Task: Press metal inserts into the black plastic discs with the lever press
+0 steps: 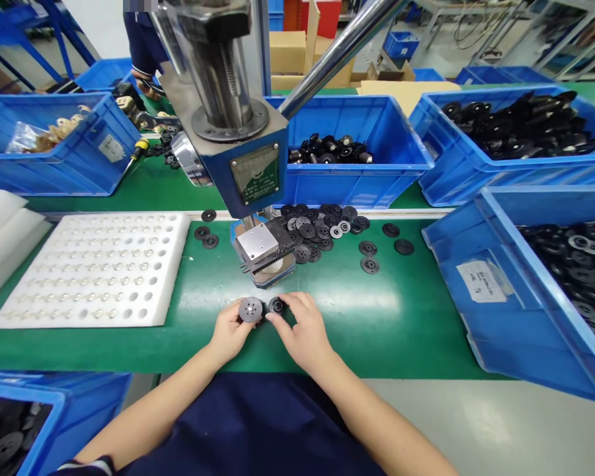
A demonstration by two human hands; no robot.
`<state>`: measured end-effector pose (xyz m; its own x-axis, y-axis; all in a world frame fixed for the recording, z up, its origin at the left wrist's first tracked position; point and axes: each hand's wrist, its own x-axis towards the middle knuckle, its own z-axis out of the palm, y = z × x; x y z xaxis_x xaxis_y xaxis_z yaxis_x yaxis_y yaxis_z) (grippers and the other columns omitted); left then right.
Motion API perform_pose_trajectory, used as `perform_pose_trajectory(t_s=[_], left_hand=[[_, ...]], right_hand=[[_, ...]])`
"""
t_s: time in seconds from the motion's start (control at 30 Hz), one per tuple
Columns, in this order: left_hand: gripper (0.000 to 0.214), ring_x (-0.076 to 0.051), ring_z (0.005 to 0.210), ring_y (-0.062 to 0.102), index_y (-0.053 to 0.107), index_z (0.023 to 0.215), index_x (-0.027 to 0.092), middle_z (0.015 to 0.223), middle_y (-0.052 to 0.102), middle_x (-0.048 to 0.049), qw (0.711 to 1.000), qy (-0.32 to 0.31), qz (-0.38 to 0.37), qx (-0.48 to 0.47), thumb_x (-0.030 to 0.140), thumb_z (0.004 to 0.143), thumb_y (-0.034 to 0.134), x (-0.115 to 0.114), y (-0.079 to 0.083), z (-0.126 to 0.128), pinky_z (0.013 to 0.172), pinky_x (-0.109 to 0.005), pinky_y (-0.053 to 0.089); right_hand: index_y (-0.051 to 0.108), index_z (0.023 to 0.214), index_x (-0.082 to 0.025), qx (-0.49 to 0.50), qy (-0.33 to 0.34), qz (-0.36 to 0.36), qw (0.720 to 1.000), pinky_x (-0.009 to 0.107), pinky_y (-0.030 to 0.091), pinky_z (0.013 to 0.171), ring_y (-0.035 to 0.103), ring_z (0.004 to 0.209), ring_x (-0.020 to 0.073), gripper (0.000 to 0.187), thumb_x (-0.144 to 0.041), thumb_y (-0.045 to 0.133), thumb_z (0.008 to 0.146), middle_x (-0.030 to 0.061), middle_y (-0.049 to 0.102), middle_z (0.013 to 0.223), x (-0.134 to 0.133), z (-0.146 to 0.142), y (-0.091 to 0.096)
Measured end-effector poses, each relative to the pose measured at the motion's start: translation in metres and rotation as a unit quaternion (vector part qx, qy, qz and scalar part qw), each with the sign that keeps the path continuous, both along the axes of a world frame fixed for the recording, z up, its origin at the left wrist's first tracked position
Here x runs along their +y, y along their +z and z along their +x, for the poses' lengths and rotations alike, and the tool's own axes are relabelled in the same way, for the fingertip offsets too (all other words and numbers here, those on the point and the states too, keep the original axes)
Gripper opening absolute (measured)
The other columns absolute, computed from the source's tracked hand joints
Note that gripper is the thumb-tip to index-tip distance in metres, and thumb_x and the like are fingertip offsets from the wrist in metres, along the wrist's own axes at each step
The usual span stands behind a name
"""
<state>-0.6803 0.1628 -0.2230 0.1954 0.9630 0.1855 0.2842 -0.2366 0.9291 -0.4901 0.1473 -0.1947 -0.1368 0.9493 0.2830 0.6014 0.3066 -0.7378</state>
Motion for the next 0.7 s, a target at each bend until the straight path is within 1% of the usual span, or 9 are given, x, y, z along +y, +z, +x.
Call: perform_pose_trajectory(t_s=[0.07, 0.13, 0.2, 0.27, 0.37, 0.47, 0.6, 0.7], left_hand=[[0.019, -0.019, 0.071, 0.063, 0.069, 0.080, 0.018, 0.076, 0.068, -0.0057, 1.000, -0.013, 0.021, 0.008, 0.033, 0.089, 0.060, 0.000, -0.001, 0.000, 0.068, -0.031, 0.051], [0.023, -0.020, 0.072, 0.064, 0.069, 0.082, 0.018, 0.079, 0.069, -0.0070, 0.999, -0.023, 0.037, 0.002, 0.037, 0.090, 0.059, -0.001, -0.003, -0.001, 0.068, -0.032, 0.052], [0.027, -0.021, 0.073, 0.064, 0.069, 0.083, 0.017, 0.079, 0.069, -0.0079, 0.998, -0.030, 0.046, -0.001, 0.041, 0.091, 0.058, -0.002, -0.004, -0.002, 0.068, -0.032, 0.052], [0.031, -0.021, 0.073, 0.065, 0.069, 0.085, 0.017, 0.079, 0.070, -0.0088, 0.998, -0.035, 0.046, 0.006, 0.044, 0.092, 0.056, -0.003, -0.005, -0.003, 0.068, -0.034, 0.053], [0.034, -0.023, 0.077, 0.066, 0.071, 0.089, 0.018, 0.083, 0.071, -0.0103, 0.998, -0.037, 0.043, 0.016, 0.047, 0.092, 0.054, -0.003, -0.007, -0.004, 0.071, -0.035, 0.054], [0.030, -0.023, 0.080, 0.067, 0.071, 0.093, 0.017, 0.087, 0.072, -0.0109, 0.998, -0.041, 0.053, 0.013, 0.043, 0.092, 0.056, -0.004, -0.007, -0.004, 0.074, -0.035, 0.054], [0.025, -0.020, 0.075, 0.067, 0.070, 0.092, 0.017, 0.084, 0.071, -0.0090, 0.995, -0.038, 0.086, 0.011, 0.038, 0.093, 0.057, -0.004, -0.007, -0.004, 0.068, -0.032, 0.054], [0.024, -0.019, 0.069, 0.066, 0.069, 0.088, 0.017, 0.078, 0.070, -0.0067, 0.993, -0.035, 0.108, 0.014, 0.036, 0.094, 0.056, -0.004, -0.007, -0.003, 0.063, -0.030, 0.054]], right_hand=[[0.062, 0.120, -0.019, 0.008, 0.032, 0.014, 0.999, 0.039, 0.052, 0.090, 0.059, 0.102, 0.0219, 0.034, -0.038, 0.064, 0.091, 0.0104, 0.064, 0.110, -0.003, -0.007, 0.007], [0.062, 0.120, -0.020, -0.002, 0.063, 0.029, 0.998, 0.040, 0.053, 0.088, 0.058, 0.100, 0.0219, 0.033, -0.037, 0.063, 0.092, 0.0102, 0.064, 0.108, -0.004, -0.016, 0.013], [0.062, 0.120, -0.018, -0.020, 0.075, 0.046, 0.996, 0.040, 0.053, 0.085, 0.057, 0.096, 0.0216, 0.033, -0.037, 0.061, 0.093, 0.0105, 0.064, 0.104, -0.004, -0.024, 0.016], [0.062, 0.121, -0.017, -0.038, 0.074, 0.060, 0.995, 0.039, 0.053, 0.083, 0.056, 0.095, 0.0219, 0.034, -0.037, 0.061, 0.094, 0.0111, 0.064, 0.104, -0.004, -0.027, 0.017], [0.062, 0.121, -0.016, -0.062, 0.075, 0.063, 0.993, 0.040, 0.051, 0.083, 0.055, 0.096, 0.0226, 0.035, -0.037, 0.061, 0.094, 0.0118, 0.064, 0.104, -0.004, -0.027, 0.016], [0.062, 0.119, -0.015, -0.081, 0.073, 0.068, 0.992, 0.039, 0.049, 0.081, 0.055, 0.094, 0.0228, 0.034, -0.038, 0.061, 0.094, 0.0118, 0.064, 0.103, -0.005, -0.026, 0.015], [0.063, 0.116, -0.015, -0.091, 0.055, 0.078, 0.991, 0.038, 0.047, 0.077, 0.057, 0.092, 0.0222, 0.033, -0.040, 0.058, 0.095, 0.0111, 0.065, 0.100, -0.007, -0.029, 0.015], [0.063, 0.116, -0.014, -0.085, 0.045, 0.093, 0.991, 0.038, 0.047, 0.077, 0.057, 0.090, 0.0217, 0.032, -0.037, 0.061, 0.094, 0.0105, 0.066, 0.098, -0.007, -0.031, 0.014]])
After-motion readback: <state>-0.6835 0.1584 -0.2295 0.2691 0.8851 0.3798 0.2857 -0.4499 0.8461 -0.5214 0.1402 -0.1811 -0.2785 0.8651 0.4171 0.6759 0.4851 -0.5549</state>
